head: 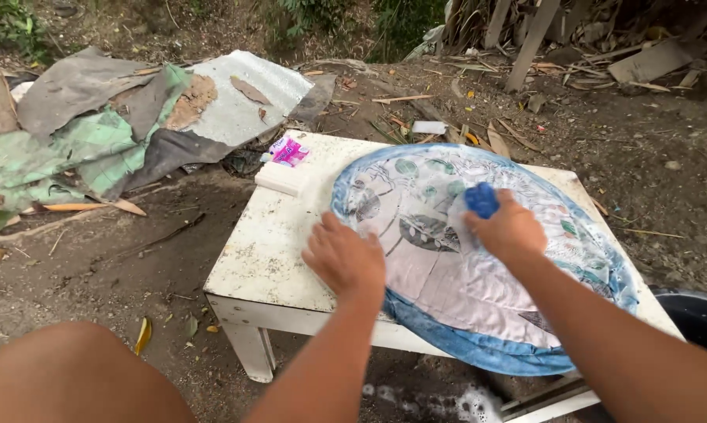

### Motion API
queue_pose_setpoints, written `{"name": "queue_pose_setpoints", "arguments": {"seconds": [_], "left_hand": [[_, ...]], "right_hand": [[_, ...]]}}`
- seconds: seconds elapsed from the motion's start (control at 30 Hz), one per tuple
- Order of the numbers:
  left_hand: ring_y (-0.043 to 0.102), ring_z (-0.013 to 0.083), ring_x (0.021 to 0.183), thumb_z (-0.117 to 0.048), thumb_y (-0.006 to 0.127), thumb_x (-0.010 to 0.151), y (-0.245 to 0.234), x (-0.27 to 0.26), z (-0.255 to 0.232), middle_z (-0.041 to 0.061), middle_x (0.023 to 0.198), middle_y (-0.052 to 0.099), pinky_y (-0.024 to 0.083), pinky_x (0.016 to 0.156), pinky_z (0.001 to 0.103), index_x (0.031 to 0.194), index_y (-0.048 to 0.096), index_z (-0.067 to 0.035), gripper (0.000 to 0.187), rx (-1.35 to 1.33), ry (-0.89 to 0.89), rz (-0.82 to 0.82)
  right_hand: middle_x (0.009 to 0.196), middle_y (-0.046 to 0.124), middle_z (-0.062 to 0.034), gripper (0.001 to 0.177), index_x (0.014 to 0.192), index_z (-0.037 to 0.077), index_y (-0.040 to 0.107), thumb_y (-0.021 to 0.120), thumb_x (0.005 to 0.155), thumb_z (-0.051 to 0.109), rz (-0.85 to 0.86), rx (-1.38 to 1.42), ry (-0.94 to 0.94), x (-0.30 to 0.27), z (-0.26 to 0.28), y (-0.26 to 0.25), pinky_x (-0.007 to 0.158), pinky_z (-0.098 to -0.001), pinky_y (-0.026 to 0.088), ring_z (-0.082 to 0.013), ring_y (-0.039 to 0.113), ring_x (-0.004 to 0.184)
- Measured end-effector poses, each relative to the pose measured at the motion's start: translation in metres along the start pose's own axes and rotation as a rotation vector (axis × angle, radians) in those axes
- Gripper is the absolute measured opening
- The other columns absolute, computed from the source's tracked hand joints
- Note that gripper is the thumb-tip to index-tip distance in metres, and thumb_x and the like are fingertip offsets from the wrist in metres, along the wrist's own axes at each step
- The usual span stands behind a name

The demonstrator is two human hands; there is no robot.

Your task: Scrubbing a circular piece of cloth with a brush and soapy water on an outdoor table.

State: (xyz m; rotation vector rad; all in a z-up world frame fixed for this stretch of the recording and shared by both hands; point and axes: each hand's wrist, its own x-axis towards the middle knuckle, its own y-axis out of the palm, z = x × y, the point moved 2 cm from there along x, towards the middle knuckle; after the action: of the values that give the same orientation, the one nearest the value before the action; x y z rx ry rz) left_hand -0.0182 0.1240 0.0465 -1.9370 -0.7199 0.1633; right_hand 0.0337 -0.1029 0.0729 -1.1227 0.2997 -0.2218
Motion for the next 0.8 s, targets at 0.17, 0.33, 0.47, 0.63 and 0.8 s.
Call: {"name": "queue_pose_setpoints", "arguments": {"seconds": [0.17, 0.33, 0.47, 0.63, 0.8], "left_hand": [[0.071, 0.0315, 0.104, -0.027, 0.078, 0.085, -0.003, 0.003, -0.005, 0.014, 0.109, 0.073, 0.038, 0.111, 0.051, 0.144, 0.038, -0.006, 0.074, -0.217, -0.021, 0.214], [0.068, 0.0337, 0.108, -0.013, 0.079, 0.079, 0.038, 0.053, 0.011, 0.014, 0.110, 0.073, 0.044, 0.100, 0.050, 0.144, 0.040, -0.019, 0.077, -0.342, 0.194, 0.172], [0.059, 0.0336, 0.119, -0.015, 0.076, 0.085, 0.025, 0.093, 0.017, 0.012, 0.115, 0.070, 0.036, 0.110, 0.056, 0.139, 0.051, -0.021, 0.060, -0.097, 0.456, -0.003], [0.045, 0.0290, 0.135, -0.021, 0.066, 0.093, 0.049, 0.103, -0.025, 0.012, 0.134, 0.059, 0.023, 0.120, 0.064, 0.148, 0.046, -0.018, 0.058, 0.323, 0.439, -0.108], [0.013, 0.0349, 0.159, -0.032, 0.050, 0.102, 0.079, 0.002, -0.076, 0.018, 0.169, 0.023, 0.003, 0.122, 0.067, 0.155, 0.042, -0.012, 0.057, 0.168, 0.632, 0.230]], "right_hand": [[0.124, 0.070, -0.0186, 0.088, 0.152, 0.017, 0.045, 0.074, 0.083, 0.063, -0.199, -0.071, 0.029, 0.029, -0.015, 0.009, 0.093, -0.0478, 0.055, -0.0366, 0.069, 0.114], [0.127, 0.071, -0.0174, 0.091, 0.156, 0.021, 0.042, 0.074, 0.081, 0.063, -0.152, -0.110, 0.083, 0.023, -0.025, -0.010, 0.095, -0.0476, 0.055, -0.0367, 0.069, 0.116], [0.130, 0.069, -0.0137, 0.090, 0.152, 0.025, 0.045, 0.078, 0.077, 0.062, -0.151, -0.258, 0.146, 0.030, -0.054, -0.031, 0.095, -0.0481, 0.055, -0.0347, 0.067, 0.119], [0.122, 0.071, -0.0185, 0.081, 0.145, 0.019, 0.050, 0.075, 0.081, 0.061, -0.248, -0.107, 0.182, 0.023, -0.045, 0.000, 0.091, -0.0499, 0.057, -0.0379, 0.070, 0.113], [0.117, 0.073, -0.0159, 0.071, 0.141, 0.029, 0.054, 0.074, 0.079, 0.058, -0.104, -0.122, -0.092, -0.012, 0.008, 0.004, 0.093, -0.0485, 0.058, -0.0361, 0.072, 0.108]]}}
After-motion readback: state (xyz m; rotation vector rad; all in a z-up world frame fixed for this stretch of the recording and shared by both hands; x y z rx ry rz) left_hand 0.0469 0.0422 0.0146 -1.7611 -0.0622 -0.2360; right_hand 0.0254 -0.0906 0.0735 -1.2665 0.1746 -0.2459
